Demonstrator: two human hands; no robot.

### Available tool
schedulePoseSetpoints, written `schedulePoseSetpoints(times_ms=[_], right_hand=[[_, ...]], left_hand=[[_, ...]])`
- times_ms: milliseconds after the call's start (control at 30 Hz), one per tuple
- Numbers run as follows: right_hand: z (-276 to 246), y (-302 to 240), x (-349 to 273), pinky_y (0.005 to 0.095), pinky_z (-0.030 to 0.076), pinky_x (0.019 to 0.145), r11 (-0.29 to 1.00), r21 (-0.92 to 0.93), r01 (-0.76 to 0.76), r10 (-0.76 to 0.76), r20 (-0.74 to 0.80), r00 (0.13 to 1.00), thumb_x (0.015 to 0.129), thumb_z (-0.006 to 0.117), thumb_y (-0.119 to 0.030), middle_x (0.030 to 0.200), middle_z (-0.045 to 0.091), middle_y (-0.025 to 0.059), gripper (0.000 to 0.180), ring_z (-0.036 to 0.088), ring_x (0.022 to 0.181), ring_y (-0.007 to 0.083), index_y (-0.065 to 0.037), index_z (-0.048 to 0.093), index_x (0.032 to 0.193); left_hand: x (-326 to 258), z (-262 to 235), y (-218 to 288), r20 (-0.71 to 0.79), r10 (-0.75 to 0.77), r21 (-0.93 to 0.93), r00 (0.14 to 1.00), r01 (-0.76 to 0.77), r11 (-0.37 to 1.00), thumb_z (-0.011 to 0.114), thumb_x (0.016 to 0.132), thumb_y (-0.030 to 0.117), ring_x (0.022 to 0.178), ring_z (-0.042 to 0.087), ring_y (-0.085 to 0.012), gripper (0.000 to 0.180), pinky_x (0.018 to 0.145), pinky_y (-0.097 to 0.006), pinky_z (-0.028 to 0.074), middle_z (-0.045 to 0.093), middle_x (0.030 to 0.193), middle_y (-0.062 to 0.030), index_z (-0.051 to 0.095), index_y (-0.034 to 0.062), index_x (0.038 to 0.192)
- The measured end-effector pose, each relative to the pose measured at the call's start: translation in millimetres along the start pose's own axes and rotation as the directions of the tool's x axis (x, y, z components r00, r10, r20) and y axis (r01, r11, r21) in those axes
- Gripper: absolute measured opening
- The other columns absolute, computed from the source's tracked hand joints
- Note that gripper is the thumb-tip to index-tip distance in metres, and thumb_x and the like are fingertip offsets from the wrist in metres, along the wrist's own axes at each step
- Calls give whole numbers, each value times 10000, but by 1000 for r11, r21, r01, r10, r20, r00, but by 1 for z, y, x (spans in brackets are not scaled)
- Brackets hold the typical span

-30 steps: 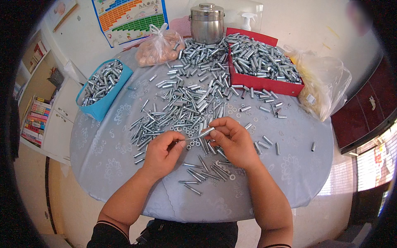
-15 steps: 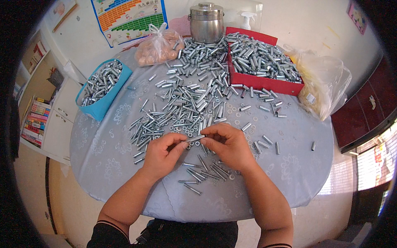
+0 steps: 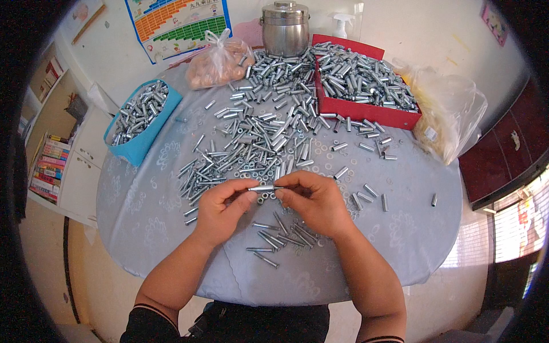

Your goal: The person sits at a table covered with a grey cloth and repeatedly picks up metal bolts and washers. They insert the washers onto the bolts by hand and place the assembled units into a red box.

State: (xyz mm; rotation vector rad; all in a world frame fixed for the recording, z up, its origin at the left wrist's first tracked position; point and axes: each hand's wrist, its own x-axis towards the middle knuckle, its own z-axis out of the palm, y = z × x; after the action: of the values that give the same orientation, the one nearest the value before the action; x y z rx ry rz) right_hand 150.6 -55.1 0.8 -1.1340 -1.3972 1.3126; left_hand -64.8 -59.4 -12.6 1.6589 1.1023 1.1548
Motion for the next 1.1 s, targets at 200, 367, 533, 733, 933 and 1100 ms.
schedulePoseSetpoints(times_ms=[200, 367, 533, 733, 933, 1100], right_hand=[[-17, -8, 2, 303, 487, 616, 817, -511, 268, -236, 128, 963, 792, 720, -70, 790, 634, 72, 138, 616, 683, 194, -46, 699, 926], [-17, -6, 1, 378, 507, 667, 675, -598, 432, -299, 313, 901, 763, 701, -91, 821, 623, 91, 145, 627, 778, 287, -80, 709, 907], [-3, -3, 1, 387, 513, 696, 605, -692, 394, -326, 236, 915, 783, 697, -135, 837, 601, 78, 148, 626, 794, 275, -107, 715, 927], [3, 0, 2, 392, 518, 720, 484, -763, 429, -304, 314, 900, 787, 691, -177, 905, 594, 77, 172, 628, 845, 272, -128, 720, 950], [-1, -7, -2, 408, 522, 749, 453, -862, 227, -202, 149, 968, 786, 677, -178, 944, 591, 92, 196, 627, 886, 294, -118, 689, 972], [-9, -9, -2, 417, 518, 753, 469, -868, 165, -172, 93, 981, 795, 675, -180, 945, 589, 105, 194, 625, 893, 309, -105, 671, 973]], left_hand=[[2, -7, -6, -108, -82, -137, 991, 67, 988, 607, 921, 41, 728, 569, -48, 221, 637, -195, 479, 695, 940, -43, 639, 3, 1137], [2, -4, -5, -108, -44, -100, 993, 33, 994, 613, 928, 67, 754, 586, -45, 217, 632, -191, 475, 702, 943, -54, 635, 5, 1135], [3, -3, -8, -161, -45, -133, 986, 24, 991, 607, 933, 72, 741, 583, -44, 211, 622, -187, 469, 700, 933, -52, 630, 5, 1132], [4, -4, -5, -198, -43, -173, 979, 8, 985, 605, 934, 71, 700, 561, -34, 206, 602, -181, 460, 702, 924, -58, 625, 1, 1127], [4, -3, -5, -203, -25, -156, 979, -7, 988, 605, 929, 62, 710, 577, -33, 207, 594, -176, 456, 703, 924, -63, 629, 2, 1126], [3, -4, -6, -200, -17, -157, 980, -15, 987, 609, 927, 67, 720, 583, -36, 210, 599, -177, 459, 704, 920, -63, 633, 5, 1126]])
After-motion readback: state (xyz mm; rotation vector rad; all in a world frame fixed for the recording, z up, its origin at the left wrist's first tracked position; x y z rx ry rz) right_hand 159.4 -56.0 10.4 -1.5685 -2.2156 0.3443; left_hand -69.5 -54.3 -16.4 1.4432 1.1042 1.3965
